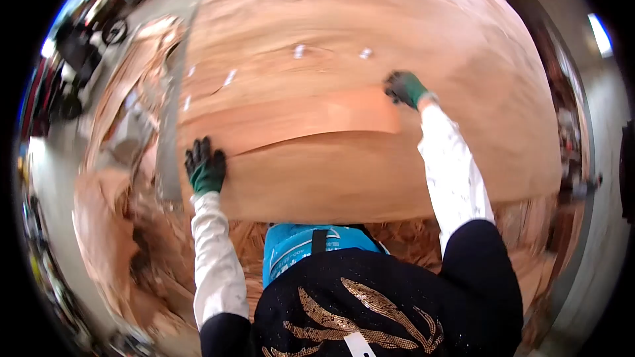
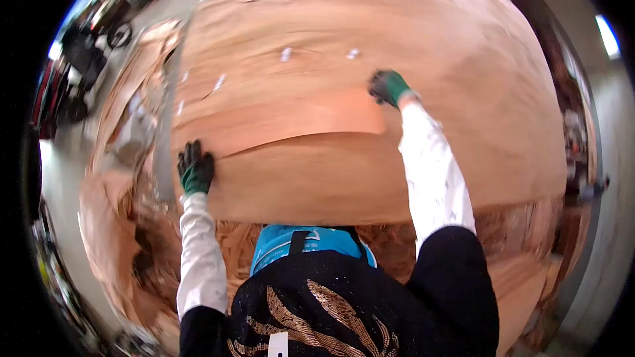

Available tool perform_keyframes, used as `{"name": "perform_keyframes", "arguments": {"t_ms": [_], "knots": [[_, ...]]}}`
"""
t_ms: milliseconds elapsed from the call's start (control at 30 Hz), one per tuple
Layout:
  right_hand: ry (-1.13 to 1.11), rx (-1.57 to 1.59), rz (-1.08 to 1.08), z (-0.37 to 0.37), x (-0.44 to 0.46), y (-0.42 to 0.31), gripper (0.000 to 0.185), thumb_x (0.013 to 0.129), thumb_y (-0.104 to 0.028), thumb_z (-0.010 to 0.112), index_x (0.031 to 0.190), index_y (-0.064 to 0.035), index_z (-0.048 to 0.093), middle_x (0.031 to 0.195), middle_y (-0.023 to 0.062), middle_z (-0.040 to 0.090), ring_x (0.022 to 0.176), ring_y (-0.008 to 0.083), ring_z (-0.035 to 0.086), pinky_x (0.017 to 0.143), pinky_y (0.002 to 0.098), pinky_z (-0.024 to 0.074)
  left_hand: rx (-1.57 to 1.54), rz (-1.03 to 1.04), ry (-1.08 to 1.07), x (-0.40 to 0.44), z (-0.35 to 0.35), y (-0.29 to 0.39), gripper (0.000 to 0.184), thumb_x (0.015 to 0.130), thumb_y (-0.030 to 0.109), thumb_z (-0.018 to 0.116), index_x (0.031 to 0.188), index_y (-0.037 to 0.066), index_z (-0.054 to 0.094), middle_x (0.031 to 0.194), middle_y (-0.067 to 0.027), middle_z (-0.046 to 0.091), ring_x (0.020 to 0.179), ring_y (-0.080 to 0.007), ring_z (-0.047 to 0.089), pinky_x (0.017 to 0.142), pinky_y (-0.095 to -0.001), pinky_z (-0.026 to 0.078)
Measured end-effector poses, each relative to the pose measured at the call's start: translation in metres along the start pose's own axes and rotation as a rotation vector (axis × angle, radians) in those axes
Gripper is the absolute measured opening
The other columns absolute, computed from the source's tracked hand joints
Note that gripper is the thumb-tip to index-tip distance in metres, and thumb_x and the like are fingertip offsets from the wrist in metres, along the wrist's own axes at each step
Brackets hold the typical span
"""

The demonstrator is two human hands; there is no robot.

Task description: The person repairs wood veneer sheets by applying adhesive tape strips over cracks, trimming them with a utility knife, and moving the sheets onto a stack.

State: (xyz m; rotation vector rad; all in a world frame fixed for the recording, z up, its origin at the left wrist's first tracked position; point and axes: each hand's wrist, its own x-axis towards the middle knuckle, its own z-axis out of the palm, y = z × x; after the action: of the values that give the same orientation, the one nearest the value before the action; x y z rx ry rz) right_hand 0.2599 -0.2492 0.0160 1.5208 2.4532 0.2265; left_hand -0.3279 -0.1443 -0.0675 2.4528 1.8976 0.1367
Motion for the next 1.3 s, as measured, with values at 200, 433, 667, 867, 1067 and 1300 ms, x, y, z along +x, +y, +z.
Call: {"name": "perform_keyframes", "arguments": {"t_ms": [200,433,667,867,1067,1300], "knots": [[0.047,0.761,0.562,-0.088,0.025,0.019,0.006,0.067,-0.014,0.068,0.072,-0.0125,0.064,0.078,0.0102,0.065,0.073,0.0264,0.064,0.062,0.0365,0.0507,-0.397,0.246,-0.047,0.037,0.012,-0.056,0.040,0.094,0.031,0.048,0.124,0.005,0.056,0.128,-0.0172,0.055,0.125,-0.0331,0.046,0.107,-0.0408,0.033],[-0.108,0.670,0.855,-0.057,0.027,-0.005,0.021,0.075,-0.013,0.062,0.094,-0.0049,0.066,0.082,0.0151,0.068,0.064,0.0240,0.067,0.061,0.0351,0.0531,-0.398,0.188,-0.148,0.037,-0.017,-0.043,0.041,0.092,0.033,0.053,0.122,0.004,0.058,0.128,-0.0198,0.055,0.123,-0.0335,0.048,0.106,-0.0392,0.035],[0.291,0.915,1.090,0.015,0.007,-0.049,0.021,0.075,-0.022,0.060,0.092,-0.0130,0.069,0.095,0.0147,0.067,0.089,0.0340,0.064,0.077,0.0416,0.0515,-0.103,0.216,0.050,0.018,-0.001,-0.021,0.050,0.086,0.031,0.055,0.130,0.008,0.049,0.135,-0.0232,0.046,0.127,-0.0395,0.041,0.108,-0.0476,0.030],[0.444,1.047,1.002,0.064,0.002,-0.048,0.019,0.079,-0.020,0.059,0.093,-0.0099,0.068,0.094,0.0146,0.068,0.089,0.0317,0.064,0.078,0.0372,0.0507,-0.091,-0.075,0.307,-0.004,-0.004,0.012,0.047,0.086,0.033,0.057,0.126,0.007,0.054,0.132,-0.0198,0.051,0.126,-0.0377,0.044,0.106,-0.0467,0.033],[0.445,1.263,1.001,0.074,-0.002,-0.037,0.014,0.084,-0.004,0.058,0.097,-0.0040,0.063,0.082,0.0058,0.066,0.064,0.0158,0.059,0.057,0.0293,0.0489,-0.187,-0.192,0.390,-0.006,0.007,0.046,0.053,0.089,0.040,0.050,0.131,0.007,0.049,0.139,-0.0181,0.044,0.132,-0.0369,0.036,0.111,-0.0480,0.024],[0.544,1.374,1.106,0.072,0.001,-0.029,0.018,0.082,0.007,0.055,0.095,-0.0024,0.063,0.076,0.0044,0.063,0.052,0.0131,0.052,0.046,0.0265,0.0435,-0.211,-0.152,0.451,0.012,0.004,0.049,0.053,0.088,0.039,0.053,0.131,0.008,0.048,0.137,-0.0183,0.046,0.128,-0.0368,0.041,0.109,-0.0474,0.029]]}}
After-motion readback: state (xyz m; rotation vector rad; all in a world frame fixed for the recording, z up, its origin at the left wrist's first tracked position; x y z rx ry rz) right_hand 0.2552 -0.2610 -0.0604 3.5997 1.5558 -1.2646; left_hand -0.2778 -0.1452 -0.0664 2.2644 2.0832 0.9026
